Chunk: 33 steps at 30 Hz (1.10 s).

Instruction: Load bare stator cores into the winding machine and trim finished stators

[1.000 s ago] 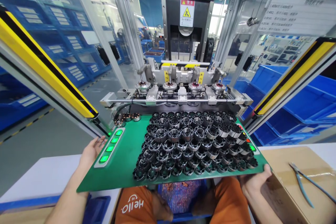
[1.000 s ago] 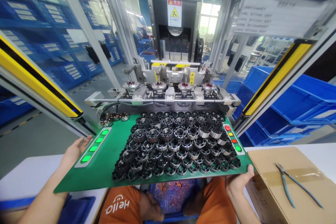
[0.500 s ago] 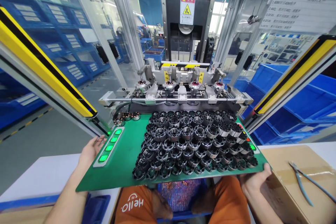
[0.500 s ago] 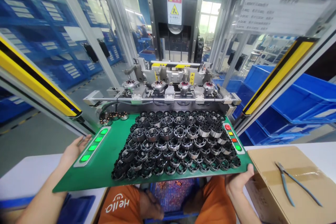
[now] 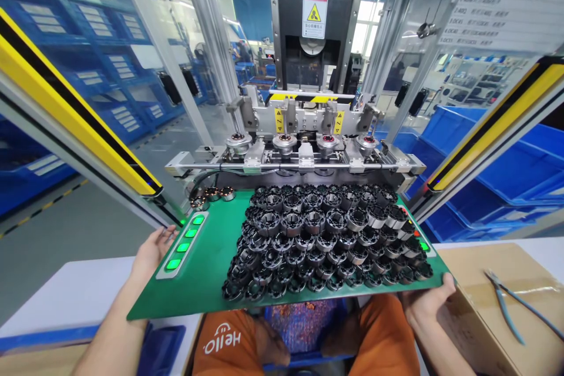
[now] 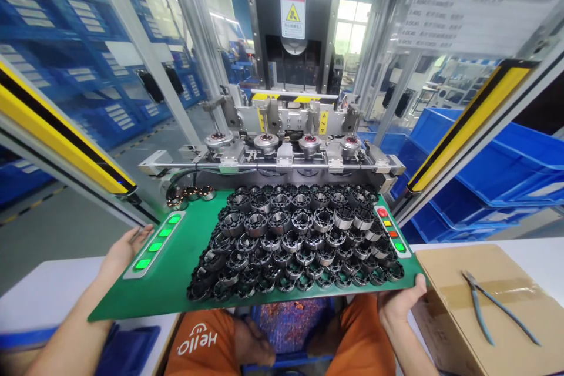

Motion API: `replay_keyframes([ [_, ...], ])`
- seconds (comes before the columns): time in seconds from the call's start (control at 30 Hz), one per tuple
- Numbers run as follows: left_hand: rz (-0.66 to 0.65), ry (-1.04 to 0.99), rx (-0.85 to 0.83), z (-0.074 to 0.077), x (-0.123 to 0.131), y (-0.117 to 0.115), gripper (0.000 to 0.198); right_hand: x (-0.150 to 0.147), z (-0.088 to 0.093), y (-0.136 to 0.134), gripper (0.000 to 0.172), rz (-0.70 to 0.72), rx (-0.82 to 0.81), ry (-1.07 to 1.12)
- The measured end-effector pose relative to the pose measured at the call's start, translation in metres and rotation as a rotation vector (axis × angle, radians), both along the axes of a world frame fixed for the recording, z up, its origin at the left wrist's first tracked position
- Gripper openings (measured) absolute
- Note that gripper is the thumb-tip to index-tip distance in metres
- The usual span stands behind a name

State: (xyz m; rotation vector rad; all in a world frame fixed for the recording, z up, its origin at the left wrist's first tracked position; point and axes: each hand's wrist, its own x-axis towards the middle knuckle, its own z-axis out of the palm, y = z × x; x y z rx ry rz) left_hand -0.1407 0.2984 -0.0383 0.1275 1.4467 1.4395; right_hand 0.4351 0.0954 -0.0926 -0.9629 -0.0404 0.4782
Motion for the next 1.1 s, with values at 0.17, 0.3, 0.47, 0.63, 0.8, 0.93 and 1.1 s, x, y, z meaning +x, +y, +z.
replay_keyframes([
  [0.17,0.002,0.013,0.014,-0.003,-0.001,0.001,0.025,0.0,0.0,0.0,0.064,-0.019,-0.005,-0.007],
  [0.3,0.004,0.019,0.025,-0.007,-0.003,0.002,0.024,-0.001,0.001,0.0,0.064,-0.015,-0.008,0.022],
  [0.47,0.018,0.031,0.044,-0.011,-0.006,0.005,0.022,-0.002,0.004,0.0,0.062,-0.004,-0.031,0.029],
  [0.63,0.005,0.028,0.046,-0.013,-0.007,0.005,0.022,-0.004,0.006,0.002,0.061,-0.019,-0.028,0.025],
  [0.8,0.001,0.027,0.029,-0.012,-0.007,0.005,0.024,-0.004,0.006,0.002,0.06,-0.023,-0.018,0.008],
  [0.93,0.002,0.024,0.02,-0.009,-0.005,0.004,0.024,-0.002,0.004,0.001,0.06,-0.016,-0.02,0.03],
  [1.1,0.011,0.015,0.019,-0.006,-0.003,0.003,0.023,-0.002,0.003,0.002,0.061,-0.02,-0.017,0.029],
])
